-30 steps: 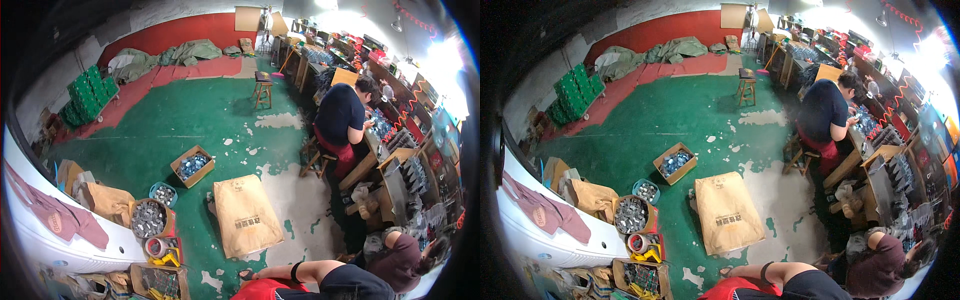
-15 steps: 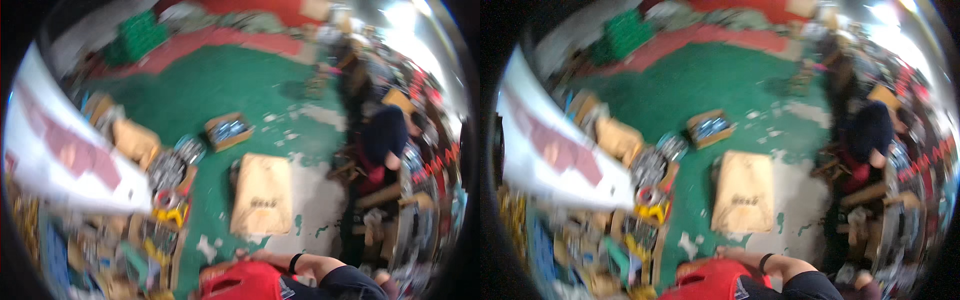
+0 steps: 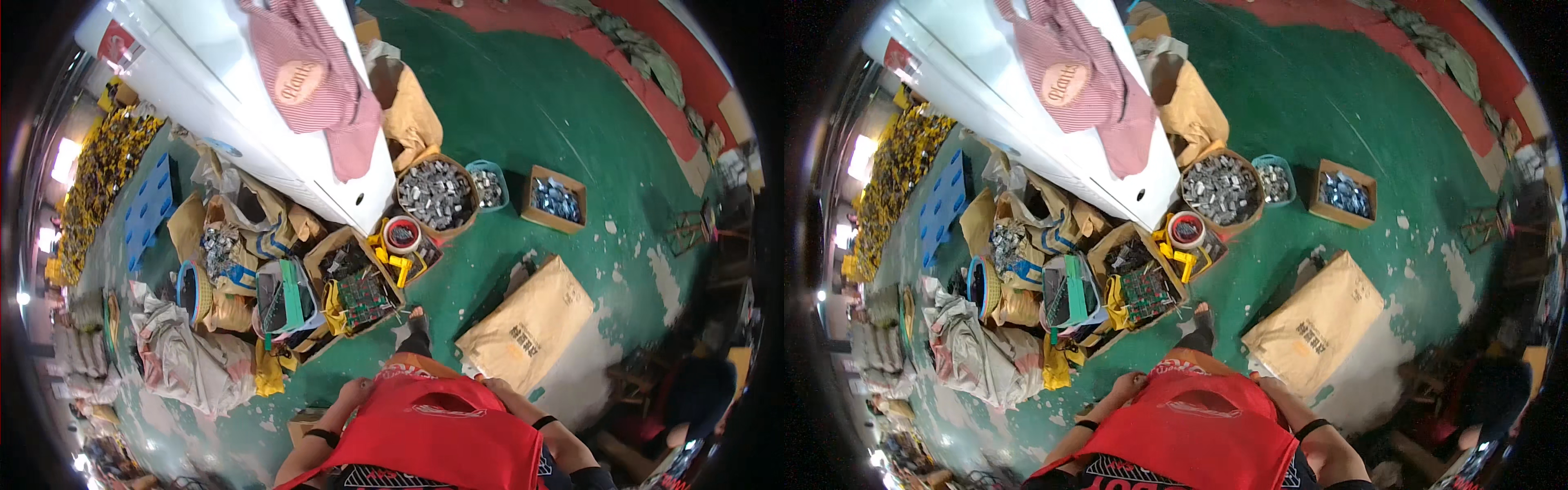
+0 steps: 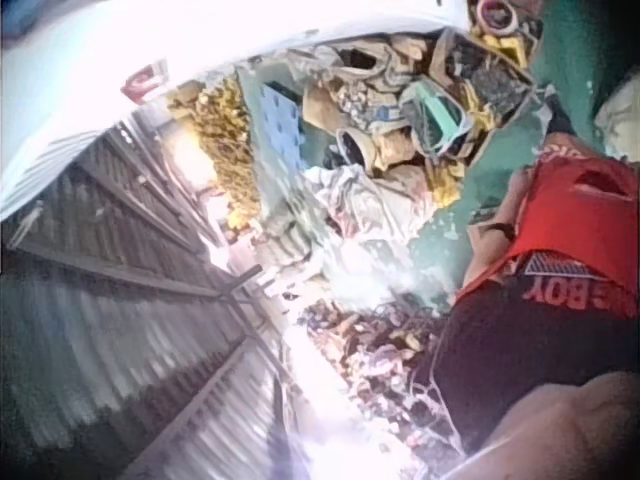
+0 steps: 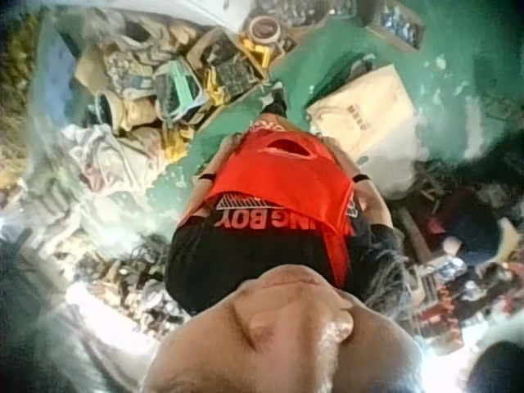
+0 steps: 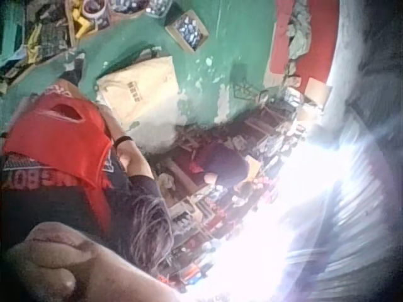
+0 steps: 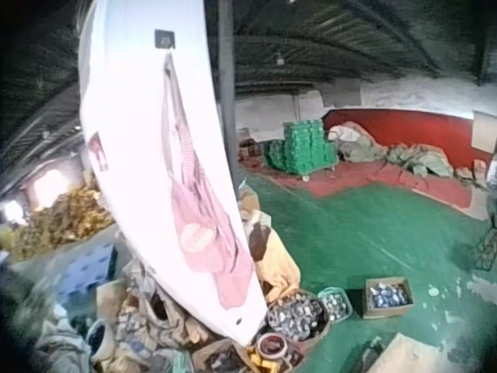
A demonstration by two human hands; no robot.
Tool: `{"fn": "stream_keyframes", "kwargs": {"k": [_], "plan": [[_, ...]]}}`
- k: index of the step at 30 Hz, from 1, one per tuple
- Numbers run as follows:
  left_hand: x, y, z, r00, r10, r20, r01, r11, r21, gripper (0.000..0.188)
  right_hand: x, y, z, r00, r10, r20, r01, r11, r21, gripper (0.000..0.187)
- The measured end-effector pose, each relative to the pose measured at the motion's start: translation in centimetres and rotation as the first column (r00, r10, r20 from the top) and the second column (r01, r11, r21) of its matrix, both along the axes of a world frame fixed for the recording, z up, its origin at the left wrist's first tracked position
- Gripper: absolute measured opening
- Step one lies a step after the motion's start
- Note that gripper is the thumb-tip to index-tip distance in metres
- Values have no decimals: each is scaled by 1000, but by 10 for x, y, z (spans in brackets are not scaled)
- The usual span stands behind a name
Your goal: Assembling and organizing power cords and electronic components in a workshop environment.
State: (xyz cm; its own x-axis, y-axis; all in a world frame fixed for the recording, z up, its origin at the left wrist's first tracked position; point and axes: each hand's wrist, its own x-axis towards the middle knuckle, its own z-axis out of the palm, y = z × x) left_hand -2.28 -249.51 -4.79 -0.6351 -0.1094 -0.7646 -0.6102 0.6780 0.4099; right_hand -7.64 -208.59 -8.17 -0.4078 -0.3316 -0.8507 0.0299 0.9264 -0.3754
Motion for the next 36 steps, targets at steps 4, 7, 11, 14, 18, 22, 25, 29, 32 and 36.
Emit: {"fn": "stream_keyframes", "kwargs": {"k": [4, 7, 11, 14, 18, 22, 25, 29, 32, 36], "plan": [[-64, 2, 20, 987, -85, -139, 81, 996, -36, 36, -55, 3, -15, 977, 201, -66, -205, 977, -62, 37], [-111, 9, 18, 976, -124, -178, 118, 992, -41, 34, -105, -3, -29, 913, 399, -86, -407, 905, -124, 38], [-127, 23, 23, 988, 89, -123, -88, 996, 14, 34, -195, -33, -35, 850, 518, -94, -526, 832, -179, 38], [-133, 28, 35, 983, 168, -69, -168, 986, 8, 33, -253, -52, -41, 833, 545, -98, -553, 808, -205, 39], [-129, 50, 39, 883, 470, -1, -469, 881, -60, 35, -304, -43, -44, 842, 533, -81, -536, 815, -219, 39], [-106, 82, 60, 750, 662, 15, -661, 750, -35, 34, -351, -12, -37, 891, 450, -60, -452, 869, -200, 40], [-76, 114, 56, 651, 758, 48, -757, 653, -35, 34, -365, -58, 4, 832, 540, -131, -555, 797, -237, 42], [-47, 157, 46, 520, 852, 63, -847, 523, -90, 34, -378, -83, 16, 823, 558, -111, -561, 765, -314, 47], [-37, 173, 46, 489, 872, 21, -866, 489, -103, 33, -385, -83, 4, 749, 646, -144, -662, 724, -196, 39], [-41, 174, 46, 485, 874, -36, -870, 479, -115, 33, -389, -86, -1, 775, 615, -145, -627, 724, -288, 28]]}}
